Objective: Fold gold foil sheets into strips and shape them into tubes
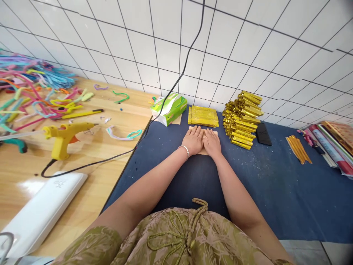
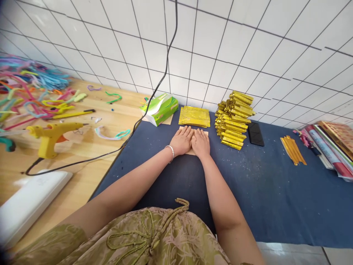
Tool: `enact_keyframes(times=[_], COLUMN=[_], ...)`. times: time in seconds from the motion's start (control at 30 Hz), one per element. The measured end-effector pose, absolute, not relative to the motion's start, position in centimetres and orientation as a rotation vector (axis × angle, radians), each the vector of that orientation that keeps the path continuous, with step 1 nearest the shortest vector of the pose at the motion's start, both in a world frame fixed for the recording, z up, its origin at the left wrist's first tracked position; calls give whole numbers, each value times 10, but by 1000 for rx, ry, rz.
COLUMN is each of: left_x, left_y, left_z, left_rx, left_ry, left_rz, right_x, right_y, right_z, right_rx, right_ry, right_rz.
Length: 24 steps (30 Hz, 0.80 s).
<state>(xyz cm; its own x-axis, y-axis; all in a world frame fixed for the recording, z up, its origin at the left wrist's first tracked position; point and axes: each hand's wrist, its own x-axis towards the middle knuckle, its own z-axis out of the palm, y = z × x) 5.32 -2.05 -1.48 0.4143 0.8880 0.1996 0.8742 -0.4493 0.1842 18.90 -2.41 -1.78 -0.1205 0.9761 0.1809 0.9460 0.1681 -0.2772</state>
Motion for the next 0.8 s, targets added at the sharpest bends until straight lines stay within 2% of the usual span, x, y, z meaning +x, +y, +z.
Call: enact_keyframes(times=[0.3, 0.8], left_x=[49, 35], left_y=[-20, -18], left_z=[-17, -15], left_rx=[2626, 2633], left_ry=[1579, 1566], left_rz=[477, 331], right_x=[191, 186], right_y=[-25, -33], right_z=[-22, -16], right_rx=[-1821, -1926], right_ry=[-2122, -2195], right_rz=[137, 102])
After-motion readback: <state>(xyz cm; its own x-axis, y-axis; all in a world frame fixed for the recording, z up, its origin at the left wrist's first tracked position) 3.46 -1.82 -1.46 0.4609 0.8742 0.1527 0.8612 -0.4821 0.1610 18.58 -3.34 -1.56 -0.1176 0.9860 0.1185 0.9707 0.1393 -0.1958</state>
